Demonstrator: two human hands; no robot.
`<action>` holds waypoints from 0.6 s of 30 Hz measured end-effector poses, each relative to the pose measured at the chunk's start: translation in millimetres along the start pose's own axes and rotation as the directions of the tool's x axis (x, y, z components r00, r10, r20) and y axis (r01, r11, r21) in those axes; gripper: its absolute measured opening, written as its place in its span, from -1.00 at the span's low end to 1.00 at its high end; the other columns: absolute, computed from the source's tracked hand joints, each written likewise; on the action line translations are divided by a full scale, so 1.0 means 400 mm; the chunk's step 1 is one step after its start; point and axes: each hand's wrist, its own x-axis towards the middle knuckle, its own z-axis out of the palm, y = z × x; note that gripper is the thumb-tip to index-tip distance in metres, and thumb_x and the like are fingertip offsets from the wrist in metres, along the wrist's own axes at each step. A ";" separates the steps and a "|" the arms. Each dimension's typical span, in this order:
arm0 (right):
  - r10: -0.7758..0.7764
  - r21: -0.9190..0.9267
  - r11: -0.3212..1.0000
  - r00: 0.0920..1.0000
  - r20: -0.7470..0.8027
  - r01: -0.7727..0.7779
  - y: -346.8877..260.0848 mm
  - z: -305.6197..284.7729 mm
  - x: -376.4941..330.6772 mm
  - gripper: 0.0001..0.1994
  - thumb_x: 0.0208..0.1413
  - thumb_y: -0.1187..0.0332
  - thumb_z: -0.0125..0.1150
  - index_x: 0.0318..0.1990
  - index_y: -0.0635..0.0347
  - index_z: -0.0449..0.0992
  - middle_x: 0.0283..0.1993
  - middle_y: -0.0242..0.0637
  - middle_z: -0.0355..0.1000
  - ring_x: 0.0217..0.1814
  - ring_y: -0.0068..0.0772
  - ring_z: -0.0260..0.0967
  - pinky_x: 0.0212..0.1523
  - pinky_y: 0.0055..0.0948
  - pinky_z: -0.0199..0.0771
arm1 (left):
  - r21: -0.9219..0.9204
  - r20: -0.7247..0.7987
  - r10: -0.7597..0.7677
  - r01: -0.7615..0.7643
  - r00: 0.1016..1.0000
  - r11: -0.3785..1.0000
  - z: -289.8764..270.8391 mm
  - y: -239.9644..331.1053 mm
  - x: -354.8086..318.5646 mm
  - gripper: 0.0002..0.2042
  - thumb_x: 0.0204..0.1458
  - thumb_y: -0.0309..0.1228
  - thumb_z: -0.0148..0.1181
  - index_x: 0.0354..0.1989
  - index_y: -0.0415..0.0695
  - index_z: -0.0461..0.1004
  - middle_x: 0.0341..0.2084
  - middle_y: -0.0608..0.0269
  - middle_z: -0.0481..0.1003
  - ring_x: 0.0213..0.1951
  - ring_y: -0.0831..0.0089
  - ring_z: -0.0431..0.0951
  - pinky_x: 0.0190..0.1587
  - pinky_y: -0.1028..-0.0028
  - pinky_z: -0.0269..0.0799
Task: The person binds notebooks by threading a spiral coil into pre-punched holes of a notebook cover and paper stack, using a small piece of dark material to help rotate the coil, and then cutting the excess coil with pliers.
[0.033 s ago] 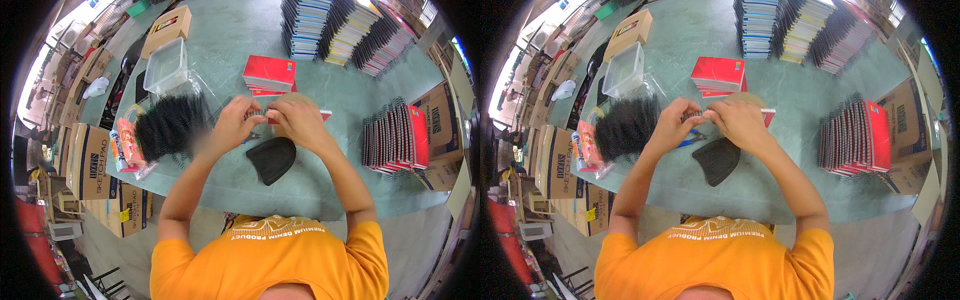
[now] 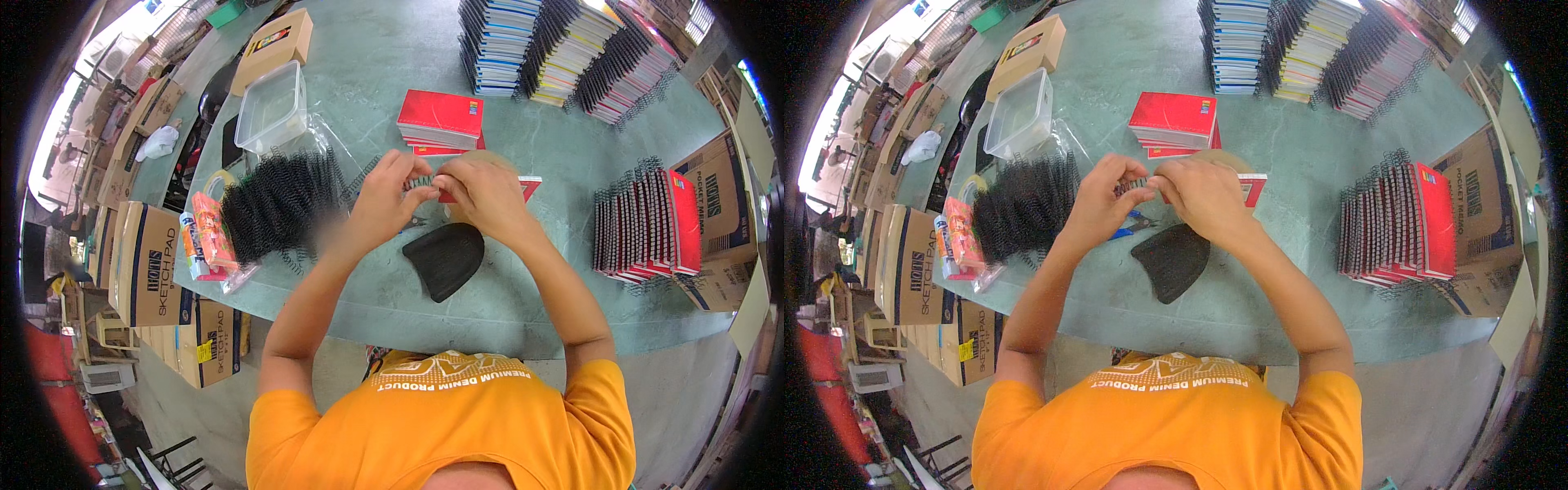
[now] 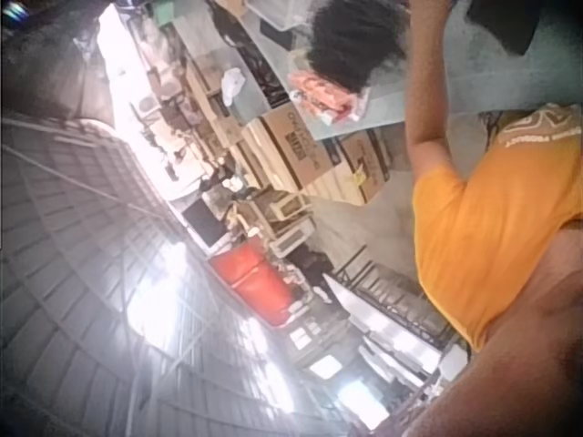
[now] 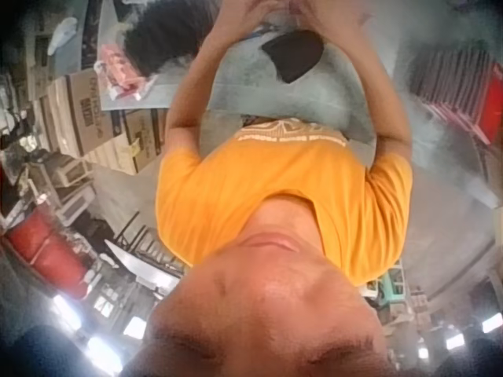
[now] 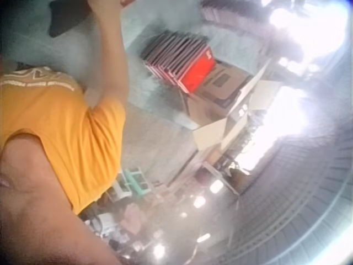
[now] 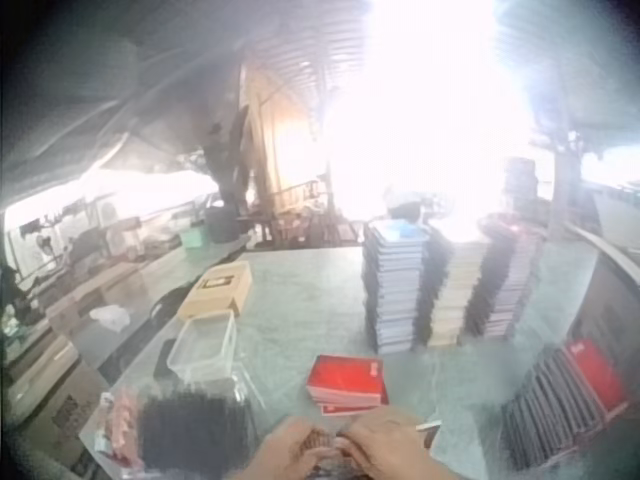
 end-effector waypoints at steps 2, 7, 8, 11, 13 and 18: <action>0.017 0.061 0.998 0.996 -0.084 -0.012 0.000 0.005 0.001 -0.84 0.03 0.33 0.13 -0.23 0.10 0.39 -0.41 -0.25 0.46 -0.30 -0.14 0.43 -0.32 -0.19 0.35 | 0.172 -0.185 0.170 -0.139 0.968 0.975 0.007 0.009 -0.008 -0.74 -0.06 -0.30 0.24 -0.23 -0.16 0.47 -0.37 0.11 0.45 -0.33 0.24 0.46 -0.26 0.31 0.37; 0.131 0.312 0.939 0.989 0.067 -0.146 0.002 0.010 -0.008 -0.79 -0.09 0.46 0.21 -0.28 0.12 0.35 -0.32 -0.21 0.43 -0.21 -0.15 0.41 -0.32 -0.16 0.33 | 0.452 0.078 0.096 -0.121 0.992 0.884 0.101 -0.001 -0.138 -0.67 -0.14 -0.30 0.29 -0.21 -0.17 0.44 -0.30 0.09 0.44 -0.26 0.13 0.42 -0.23 0.26 0.35; 0.097 0.281 0.955 0.995 0.020 -0.099 -0.008 0.009 -0.006 -0.79 -0.10 0.50 0.19 -0.27 0.14 0.36 -0.33 -0.19 0.43 -0.22 -0.13 0.41 -0.29 -0.20 0.35 | 0.413 0.107 0.055 -0.095 0.993 0.906 0.120 0.004 -0.154 -0.65 -0.15 -0.31 0.29 -0.18 -0.17 0.43 -0.28 0.08 0.44 -0.24 0.13 0.42 -0.22 0.26 0.34; 0.062 0.187 0.981 0.993 -0.099 -0.043 -0.022 0.002 0.003 -0.79 -0.11 0.58 0.18 -0.28 0.19 0.37 -0.36 -0.17 0.43 -0.26 -0.15 0.42 -0.26 -0.32 0.40 | 0.250 0.171 -0.025 -0.019 0.985 0.968 0.115 0.038 -0.150 -0.59 -0.16 -0.42 0.28 -0.07 -0.16 0.39 -0.26 0.04 0.42 -0.20 0.14 0.42 -0.15 0.26 0.34; 0.087 0.130 0.989 0.992 -0.094 -0.075 0.010 -0.024 -0.013 -0.81 -0.10 0.56 0.22 -0.29 0.21 0.40 -0.38 -0.20 0.44 -0.29 -0.24 0.44 -0.27 -0.38 0.41 | 0.221 0.134 -0.003 -0.027 0.991 0.975 0.046 0.113 -0.127 -0.60 -0.15 -0.46 0.25 -0.06 -0.17 0.39 -0.26 0.05 0.42 -0.20 0.15 0.43 -0.14 0.28 0.34; 0.413 0.628 0.594 0.861 0.298 -0.503 0.126 -0.112 -0.095 -0.78 -0.15 0.52 0.35 -0.28 0.26 0.53 -0.35 -0.37 0.50 -0.31 -0.57 0.40 -0.22 -0.56 0.40 | 0.342 -0.299 0.295 -0.187 0.907 0.921 -0.018 0.091 -0.052 -0.65 -0.10 -0.52 0.15 -0.06 -0.06 0.43 -0.37 0.09 0.37 -0.29 0.18 0.42 -0.25 0.30 0.35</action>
